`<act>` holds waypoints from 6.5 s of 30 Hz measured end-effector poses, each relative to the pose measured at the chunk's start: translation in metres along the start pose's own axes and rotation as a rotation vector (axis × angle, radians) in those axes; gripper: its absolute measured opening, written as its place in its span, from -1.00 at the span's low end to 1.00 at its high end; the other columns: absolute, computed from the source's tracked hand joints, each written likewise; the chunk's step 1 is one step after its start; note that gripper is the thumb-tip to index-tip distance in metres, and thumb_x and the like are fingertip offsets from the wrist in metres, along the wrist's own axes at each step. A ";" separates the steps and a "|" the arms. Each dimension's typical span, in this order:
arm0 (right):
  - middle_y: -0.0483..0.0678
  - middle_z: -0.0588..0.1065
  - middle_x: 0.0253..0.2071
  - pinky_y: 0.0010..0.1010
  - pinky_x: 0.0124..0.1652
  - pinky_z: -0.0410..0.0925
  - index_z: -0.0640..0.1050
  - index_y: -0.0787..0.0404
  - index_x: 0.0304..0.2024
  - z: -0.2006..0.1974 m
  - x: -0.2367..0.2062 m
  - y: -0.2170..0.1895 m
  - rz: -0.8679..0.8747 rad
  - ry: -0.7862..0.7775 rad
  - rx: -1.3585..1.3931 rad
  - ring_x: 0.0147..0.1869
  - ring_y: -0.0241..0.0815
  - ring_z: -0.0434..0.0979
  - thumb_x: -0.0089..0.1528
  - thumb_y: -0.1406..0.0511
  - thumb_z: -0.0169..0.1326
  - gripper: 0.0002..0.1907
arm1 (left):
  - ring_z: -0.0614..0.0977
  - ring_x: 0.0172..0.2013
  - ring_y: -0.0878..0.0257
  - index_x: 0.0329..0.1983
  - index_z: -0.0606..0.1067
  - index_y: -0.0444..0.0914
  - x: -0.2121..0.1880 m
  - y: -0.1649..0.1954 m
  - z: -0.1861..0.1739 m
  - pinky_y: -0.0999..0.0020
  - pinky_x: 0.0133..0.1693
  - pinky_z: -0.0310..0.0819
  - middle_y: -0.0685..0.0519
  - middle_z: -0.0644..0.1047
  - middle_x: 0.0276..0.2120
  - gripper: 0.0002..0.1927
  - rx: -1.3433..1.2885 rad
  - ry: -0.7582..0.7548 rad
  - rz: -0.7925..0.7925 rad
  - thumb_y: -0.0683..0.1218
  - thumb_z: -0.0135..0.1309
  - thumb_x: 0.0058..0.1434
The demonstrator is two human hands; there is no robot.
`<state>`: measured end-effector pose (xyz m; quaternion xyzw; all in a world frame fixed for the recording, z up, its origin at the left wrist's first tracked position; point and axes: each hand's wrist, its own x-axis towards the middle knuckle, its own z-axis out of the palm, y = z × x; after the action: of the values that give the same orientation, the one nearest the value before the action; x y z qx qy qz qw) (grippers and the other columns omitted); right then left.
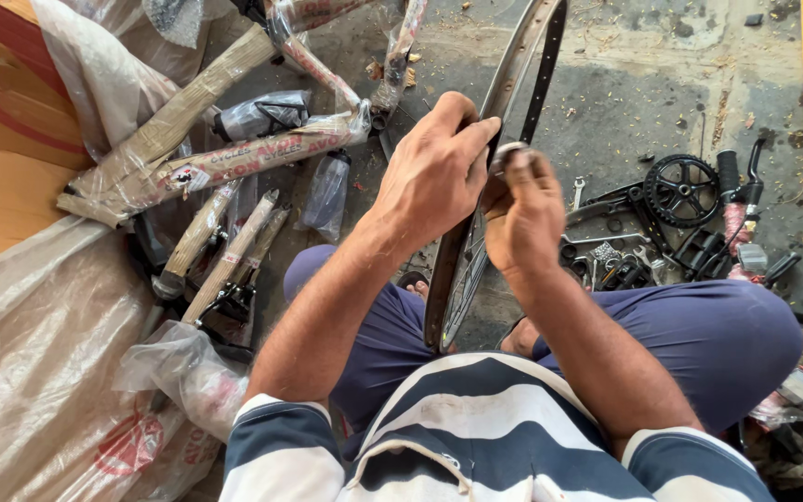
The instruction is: The person sits on the floor and scrubs a bicycle rim with a small piece of cloth. They rotate the rim to clean different sections, focusing on the braking surface.
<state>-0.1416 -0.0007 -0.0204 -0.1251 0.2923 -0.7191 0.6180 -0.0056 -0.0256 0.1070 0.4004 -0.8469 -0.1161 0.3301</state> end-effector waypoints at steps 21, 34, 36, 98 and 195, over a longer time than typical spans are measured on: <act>-0.02 0.53 0.03 -0.23 0.07 0.47 0.42 0.17 -0.04 0.005 -0.024 -0.037 0.117 -0.340 -0.039 -0.04 -0.22 0.51 0.49 0.23 -0.07 -0.86 | 0.56 -0.13 0.00 -0.08 0.45 -0.31 -0.010 -0.016 0.004 0.13 -0.09 0.49 -0.07 0.45 -0.14 -0.85 0.102 -0.027 0.051 -0.19 0.08 0.32; 0.27 0.49 0.25 -0.04 0.21 0.52 0.43 0.23 -0.03 0.010 -0.021 -0.060 0.098 -0.505 -0.123 0.15 0.06 0.63 0.55 0.26 -0.13 -0.83 | 0.59 -0.19 0.03 0.06 0.43 -0.28 -0.025 -0.061 0.026 0.14 -0.19 0.51 -0.09 0.52 -0.16 -0.84 0.001 0.254 -0.139 -0.13 -0.05 0.50; 0.31 0.47 0.24 -0.02 0.21 0.52 0.43 0.24 -0.01 0.014 -0.023 -0.063 0.087 -0.529 -0.125 0.17 0.09 0.62 0.59 0.27 -0.13 -0.82 | 0.61 -0.23 -0.02 0.01 0.40 -0.27 -0.046 -0.084 0.044 0.08 -0.19 0.53 -0.12 0.51 -0.18 -0.84 0.081 0.137 -0.306 -0.09 -0.07 0.49; 0.00 0.55 -0.03 -0.40 0.09 0.47 0.49 0.31 0.14 -0.028 0.005 -0.012 -0.002 -0.561 -0.215 0.04 -0.24 0.57 0.42 0.36 0.10 -0.74 | 0.37 0.35 -0.08 0.30 0.29 -0.31 -0.087 0.023 0.039 0.01 0.38 0.27 -0.19 0.36 0.24 -0.32 -0.316 0.088 -0.304 -0.16 0.21 0.09; 0.09 0.59 -0.05 -0.43 -0.02 0.45 0.52 0.39 0.08 -0.040 -0.006 -0.022 0.050 -0.539 -0.222 -0.04 -0.23 0.59 0.50 0.26 0.01 -0.72 | 0.44 0.26 0.08 0.31 0.27 -0.29 -0.092 0.019 0.047 0.13 0.22 0.41 -0.14 0.36 0.25 -0.27 -0.402 0.205 -0.300 0.05 0.30 0.17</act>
<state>-0.1799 0.0174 -0.0390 -0.3714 0.1975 -0.6079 0.6734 -0.0053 0.0528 0.0376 0.4573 -0.7002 -0.2885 0.4662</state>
